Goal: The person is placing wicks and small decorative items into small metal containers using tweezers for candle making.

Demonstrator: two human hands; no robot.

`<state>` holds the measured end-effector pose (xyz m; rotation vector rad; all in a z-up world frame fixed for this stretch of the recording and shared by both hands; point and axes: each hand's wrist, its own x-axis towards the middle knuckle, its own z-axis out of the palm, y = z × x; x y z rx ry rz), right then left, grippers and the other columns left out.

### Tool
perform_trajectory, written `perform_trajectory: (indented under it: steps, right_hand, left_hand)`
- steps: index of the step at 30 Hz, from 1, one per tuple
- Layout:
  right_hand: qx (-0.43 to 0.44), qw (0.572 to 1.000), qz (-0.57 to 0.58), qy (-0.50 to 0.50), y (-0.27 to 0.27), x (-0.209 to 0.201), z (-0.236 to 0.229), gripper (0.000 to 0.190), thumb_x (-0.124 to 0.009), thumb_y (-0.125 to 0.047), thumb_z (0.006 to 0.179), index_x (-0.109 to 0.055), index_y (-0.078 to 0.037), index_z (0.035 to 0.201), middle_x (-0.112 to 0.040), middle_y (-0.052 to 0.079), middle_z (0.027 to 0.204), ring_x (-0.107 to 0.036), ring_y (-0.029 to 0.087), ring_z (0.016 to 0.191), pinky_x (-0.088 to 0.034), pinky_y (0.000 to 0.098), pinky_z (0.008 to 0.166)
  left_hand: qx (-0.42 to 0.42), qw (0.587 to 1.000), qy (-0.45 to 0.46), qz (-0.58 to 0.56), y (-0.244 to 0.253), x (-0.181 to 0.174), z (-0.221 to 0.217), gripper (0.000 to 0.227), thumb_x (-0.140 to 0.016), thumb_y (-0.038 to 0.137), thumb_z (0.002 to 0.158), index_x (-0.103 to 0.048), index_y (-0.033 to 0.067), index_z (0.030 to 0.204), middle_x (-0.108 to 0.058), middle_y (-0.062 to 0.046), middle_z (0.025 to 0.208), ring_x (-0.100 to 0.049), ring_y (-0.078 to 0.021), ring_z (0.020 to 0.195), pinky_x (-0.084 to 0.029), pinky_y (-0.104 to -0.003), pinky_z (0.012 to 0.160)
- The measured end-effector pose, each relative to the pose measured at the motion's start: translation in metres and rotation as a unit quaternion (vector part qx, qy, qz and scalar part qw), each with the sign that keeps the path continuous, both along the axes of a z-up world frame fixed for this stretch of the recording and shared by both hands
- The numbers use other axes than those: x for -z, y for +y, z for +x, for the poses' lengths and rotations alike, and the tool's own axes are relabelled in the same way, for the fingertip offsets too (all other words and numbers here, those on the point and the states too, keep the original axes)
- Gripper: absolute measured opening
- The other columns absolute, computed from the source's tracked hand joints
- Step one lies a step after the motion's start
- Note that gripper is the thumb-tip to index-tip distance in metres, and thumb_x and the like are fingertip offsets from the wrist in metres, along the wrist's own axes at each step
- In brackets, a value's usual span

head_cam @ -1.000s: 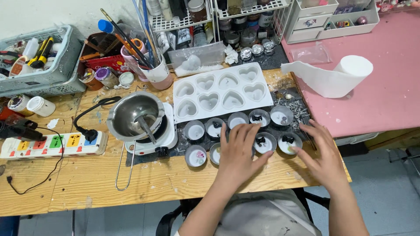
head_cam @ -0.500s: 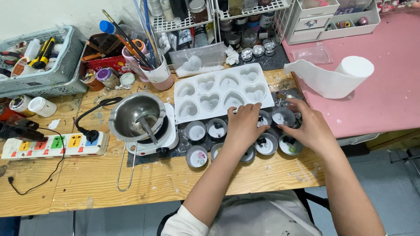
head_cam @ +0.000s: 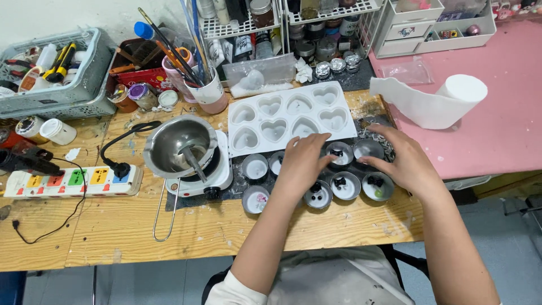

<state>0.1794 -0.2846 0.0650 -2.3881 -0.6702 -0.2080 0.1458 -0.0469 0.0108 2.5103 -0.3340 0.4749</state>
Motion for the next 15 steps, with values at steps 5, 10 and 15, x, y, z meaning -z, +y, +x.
perform_trajectory:
  steps: [5,10,15]
  right_hand:
    - [-0.033,0.998,-0.042,-0.014,0.019,-0.002,0.003,0.062,-0.085,-0.034,0.077,-0.067,-0.008,0.129,-0.069,0.018,0.125,-0.063,0.036,0.119,-0.049,0.046,0.101]
    - [-0.038,0.993,-0.106,-0.019,0.042,0.001,0.006,0.068,-0.09,-0.041,0.068,-0.068,-0.007,0.124,-0.069,0.02,0.116,-0.06,0.038,0.115,-0.045,0.0489,0.1]
    - [-0.044,0.989,-0.139,0.015,0.05,-0.003,0.007,0.074,-0.09,-0.035,0.066,-0.063,-0.015,0.132,-0.068,0.016,0.118,-0.058,0.036,0.12,-0.041,0.0477,0.105]
  left_hand:
    - [-0.045,0.994,0.089,0.04,0.029,-0.026,-0.021,0.058,-0.081,0.035,0.084,-0.062,0.011,0.133,-0.069,-0.008,0.123,-0.062,-0.0263,0.12,-0.035,-0.053,0.113]
    - [-0.049,0.99,0.123,0.045,0.031,-0.03,-0.025,0.072,-0.089,0.037,0.067,-0.061,0.0094,0.128,-0.066,-0.009,0.122,-0.06,-0.0255,0.119,-0.03,-0.055,0.111]
    - [-0.037,0.994,0.104,0.023,0.034,-0.021,-0.022,0.069,-0.09,0.033,0.067,-0.062,0.0104,0.127,-0.066,-0.008,0.118,-0.061,-0.0265,0.118,-0.032,-0.054,0.114]
